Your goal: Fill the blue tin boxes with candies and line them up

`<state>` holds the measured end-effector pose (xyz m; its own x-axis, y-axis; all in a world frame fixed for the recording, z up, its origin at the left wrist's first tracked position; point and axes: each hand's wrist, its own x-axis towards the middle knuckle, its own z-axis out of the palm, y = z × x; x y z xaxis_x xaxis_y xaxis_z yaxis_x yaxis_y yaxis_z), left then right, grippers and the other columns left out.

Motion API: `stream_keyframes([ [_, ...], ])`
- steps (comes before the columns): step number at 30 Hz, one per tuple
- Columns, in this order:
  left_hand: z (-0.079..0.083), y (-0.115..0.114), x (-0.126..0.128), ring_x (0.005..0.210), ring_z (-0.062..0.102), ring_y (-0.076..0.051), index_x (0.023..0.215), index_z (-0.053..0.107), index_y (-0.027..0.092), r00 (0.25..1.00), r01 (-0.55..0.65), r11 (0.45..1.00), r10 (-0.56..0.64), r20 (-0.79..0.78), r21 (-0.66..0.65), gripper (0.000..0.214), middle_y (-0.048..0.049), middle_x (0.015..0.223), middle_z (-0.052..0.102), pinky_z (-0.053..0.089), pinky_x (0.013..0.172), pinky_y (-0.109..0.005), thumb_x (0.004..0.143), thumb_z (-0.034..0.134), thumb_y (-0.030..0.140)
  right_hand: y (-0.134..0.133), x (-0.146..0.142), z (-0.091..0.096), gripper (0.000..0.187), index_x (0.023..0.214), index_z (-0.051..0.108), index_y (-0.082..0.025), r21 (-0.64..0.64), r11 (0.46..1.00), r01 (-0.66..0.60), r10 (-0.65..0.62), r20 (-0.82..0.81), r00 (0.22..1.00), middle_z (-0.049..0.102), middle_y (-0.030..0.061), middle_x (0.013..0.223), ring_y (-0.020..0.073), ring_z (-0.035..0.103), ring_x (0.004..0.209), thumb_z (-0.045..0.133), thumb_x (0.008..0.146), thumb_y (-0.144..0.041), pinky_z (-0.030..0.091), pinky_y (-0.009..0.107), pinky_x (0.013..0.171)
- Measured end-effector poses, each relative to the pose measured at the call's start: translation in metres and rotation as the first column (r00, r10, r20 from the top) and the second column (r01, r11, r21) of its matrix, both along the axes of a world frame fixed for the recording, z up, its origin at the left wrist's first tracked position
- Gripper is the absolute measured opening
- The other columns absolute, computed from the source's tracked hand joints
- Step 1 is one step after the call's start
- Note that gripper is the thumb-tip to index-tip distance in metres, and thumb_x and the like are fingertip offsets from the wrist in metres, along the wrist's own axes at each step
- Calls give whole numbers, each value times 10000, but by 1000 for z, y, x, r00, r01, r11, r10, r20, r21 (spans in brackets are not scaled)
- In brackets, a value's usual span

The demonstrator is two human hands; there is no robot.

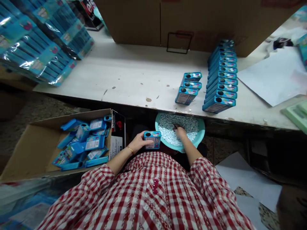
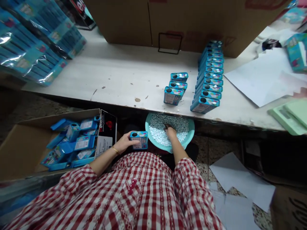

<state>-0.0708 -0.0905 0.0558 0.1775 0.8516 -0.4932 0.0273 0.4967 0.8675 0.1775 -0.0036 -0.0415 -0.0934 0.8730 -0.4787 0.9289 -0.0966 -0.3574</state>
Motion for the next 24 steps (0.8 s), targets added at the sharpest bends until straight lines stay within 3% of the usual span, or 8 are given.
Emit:
stream_keyframes([
  [2,-2,7,3,814,626,-185,980,570,133,999,-20,999,22,-30,49,527,-37,882,669,485,830,-364,540,776,336,0,5,0,437,1225,549,-198,-28,998,60,-65,-194,979,626,92,1092,252,577,1000,405,820,-276,444,340,861],
  [6,-7,28,9,816,617,-177,992,577,132,990,4,979,25,-136,204,519,-34,897,664,481,829,-351,552,763,336,-9,23,17,353,1069,626,-163,-12,994,111,-101,-514,852,654,74,984,242,581,948,446,786,-272,443,335,858],
  [13,-17,57,35,768,587,-146,990,581,130,962,105,910,9,-272,402,454,-14,845,636,474,750,-275,593,725,297,-25,70,80,411,1093,601,-125,67,994,85,-28,-594,804,648,75,1030,222,575,961,515,753,-339,432,366,882],
  [18,-21,68,72,800,590,-155,998,591,145,902,239,853,-18,-432,465,393,-11,858,637,459,772,-268,620,689,191,-24,83,137,381,1111,617,-164,144,987,-74,132,-446,885,652,65,1063,211,587,957,517,785,-334,440,332,864],
  [21,-24,70,88,864,593,-174,1010,592,168,846,331,821,-39,-532,465,394,-21,924,645,459,811,-284,626,679,168,-21,73,166,356,1119,622,-207,151,968,-200,227,-197,954,673,46,1009,199,607,908,523,791,-300,450,297,821],
  [24,-28,69,95,907,588,-187,1023,587,184,804,380,801,-39,-594,462,393,-31,969,645,460,841,-301,640,673,177,-20,58,188,339,1116,626,-245,130,940,-317,308,84,948,669,46,1037,220,605,945,501,806,-305,446,306,815],
])
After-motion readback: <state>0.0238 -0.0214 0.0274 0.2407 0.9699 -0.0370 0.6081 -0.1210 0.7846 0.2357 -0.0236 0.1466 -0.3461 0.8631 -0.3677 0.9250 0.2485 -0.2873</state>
